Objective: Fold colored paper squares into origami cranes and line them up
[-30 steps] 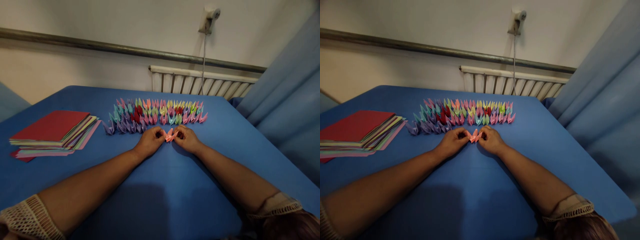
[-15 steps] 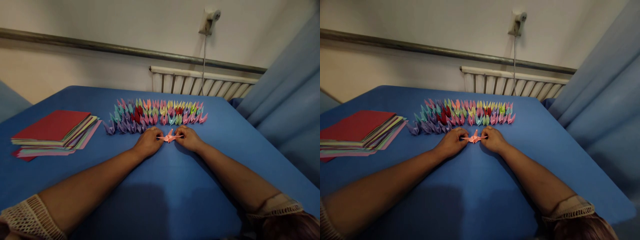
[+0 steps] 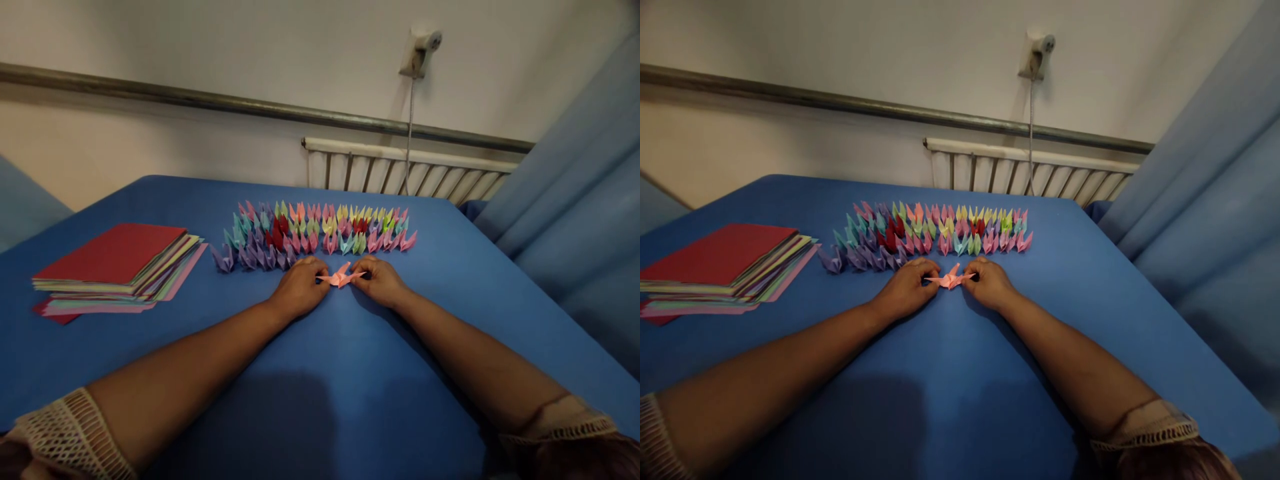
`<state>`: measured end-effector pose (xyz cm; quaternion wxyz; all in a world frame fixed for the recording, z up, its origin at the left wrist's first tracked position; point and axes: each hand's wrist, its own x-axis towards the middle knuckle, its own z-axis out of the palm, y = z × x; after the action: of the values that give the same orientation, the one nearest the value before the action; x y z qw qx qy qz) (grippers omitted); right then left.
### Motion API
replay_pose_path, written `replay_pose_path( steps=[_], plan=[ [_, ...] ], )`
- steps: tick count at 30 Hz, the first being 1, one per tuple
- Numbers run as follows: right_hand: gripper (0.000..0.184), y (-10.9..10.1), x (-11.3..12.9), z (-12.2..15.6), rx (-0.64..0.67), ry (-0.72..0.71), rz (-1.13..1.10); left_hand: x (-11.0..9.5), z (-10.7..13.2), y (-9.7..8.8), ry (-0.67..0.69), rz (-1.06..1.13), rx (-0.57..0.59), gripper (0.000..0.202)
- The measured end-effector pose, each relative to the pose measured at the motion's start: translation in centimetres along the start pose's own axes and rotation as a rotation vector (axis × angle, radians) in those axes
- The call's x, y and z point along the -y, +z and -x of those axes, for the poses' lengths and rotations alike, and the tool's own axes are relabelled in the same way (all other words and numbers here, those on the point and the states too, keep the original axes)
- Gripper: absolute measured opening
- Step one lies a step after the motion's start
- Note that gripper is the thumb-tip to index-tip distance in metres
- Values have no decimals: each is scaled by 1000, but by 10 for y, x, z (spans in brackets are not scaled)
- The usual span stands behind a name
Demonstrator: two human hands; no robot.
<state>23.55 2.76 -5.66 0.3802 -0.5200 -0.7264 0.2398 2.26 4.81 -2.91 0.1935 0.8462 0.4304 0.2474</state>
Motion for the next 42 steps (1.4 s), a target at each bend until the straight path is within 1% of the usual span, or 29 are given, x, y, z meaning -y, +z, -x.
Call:
replay_pose_path(
  steps=[3,6,9,12,15,18,22,25,30,34,38,42],
  plan=[
    [5,3,6,1,-31,-33,-60,-1,-1,2,6,119,-35,8],
    [6,6,12,2,-48,-82,-87,-5,-1,3,45,235,-48,10],
    [6,8,17,4,-43,-110,-117,-8,-2,3,86,277,-42,10],
    [7,9,19,5,-28,-111,-86,-9,-2,1,91,259,-29,5],
    [7,7,18,5,-15,-81,25,-7,-2,1,70,229,-9,7],
    [9,4,17,5,15,-66,103,-5,-3,3,51,240,-19,5],
    [12,2,18,6,30,-81,122,-3,-3,6,41,250,-24,5],
    [12,3,18,6,28,-82,124,-4,-3,4,32,254,-26,6],
    [7,5,16,4,-46,-72,67,-4,-4,-2,-4,224,-6,17],
    [8,5,14,3,-68,-58,49,1,-5,-2,-11,153,-26,13],
    [9,6,10,2,-52,-38,105,3,-6,-1,-1,98,-25,14],
    [9,4,10,4,-28,0,187,2,-6,-1,-10,87,-25,14]
  ],
)
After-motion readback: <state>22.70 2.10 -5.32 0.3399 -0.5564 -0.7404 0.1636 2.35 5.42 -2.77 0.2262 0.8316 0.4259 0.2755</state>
